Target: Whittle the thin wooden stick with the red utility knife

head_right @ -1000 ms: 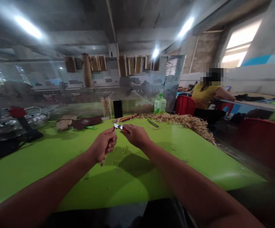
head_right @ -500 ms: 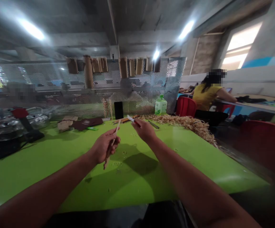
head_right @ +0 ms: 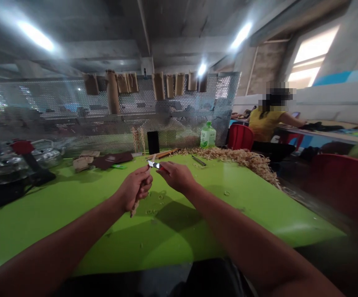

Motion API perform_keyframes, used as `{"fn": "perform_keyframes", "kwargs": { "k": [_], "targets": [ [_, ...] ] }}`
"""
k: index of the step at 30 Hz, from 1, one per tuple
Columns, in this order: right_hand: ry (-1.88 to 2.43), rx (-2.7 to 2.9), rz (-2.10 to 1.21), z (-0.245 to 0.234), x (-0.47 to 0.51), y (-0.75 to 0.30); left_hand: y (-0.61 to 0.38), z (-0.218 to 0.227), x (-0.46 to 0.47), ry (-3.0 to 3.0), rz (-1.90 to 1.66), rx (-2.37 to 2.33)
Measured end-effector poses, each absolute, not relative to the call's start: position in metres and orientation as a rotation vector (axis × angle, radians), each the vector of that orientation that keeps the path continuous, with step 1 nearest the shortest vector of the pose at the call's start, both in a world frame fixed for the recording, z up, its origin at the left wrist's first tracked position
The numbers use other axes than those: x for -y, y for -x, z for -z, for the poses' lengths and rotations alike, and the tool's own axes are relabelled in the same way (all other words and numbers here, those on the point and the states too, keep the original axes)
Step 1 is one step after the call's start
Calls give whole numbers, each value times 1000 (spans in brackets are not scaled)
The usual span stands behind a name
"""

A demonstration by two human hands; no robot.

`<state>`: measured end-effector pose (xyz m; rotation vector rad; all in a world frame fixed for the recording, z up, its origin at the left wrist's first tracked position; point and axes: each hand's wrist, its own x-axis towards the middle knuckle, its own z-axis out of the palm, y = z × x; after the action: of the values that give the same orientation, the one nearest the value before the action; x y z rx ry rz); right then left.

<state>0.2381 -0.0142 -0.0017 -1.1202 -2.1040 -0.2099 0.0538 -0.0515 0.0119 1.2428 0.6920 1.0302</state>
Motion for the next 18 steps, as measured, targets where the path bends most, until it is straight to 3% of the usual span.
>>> {"fn": "perform_keyframes", "kwargs": {
  "k": [4, 11, 18],
  "targets": [
    [1129, 2094, 197, 1, 11, -237, -54, -16, 54, -1226, -1031, -703],
    [1392, 1643, -121, -7, -29, -293, -59, -11, 69, -1238, -910, -640],
    [1189, 1601, -412, -2, -22, -274, -56, -14, 57, -1254, -1038, -707]
  ]
}}
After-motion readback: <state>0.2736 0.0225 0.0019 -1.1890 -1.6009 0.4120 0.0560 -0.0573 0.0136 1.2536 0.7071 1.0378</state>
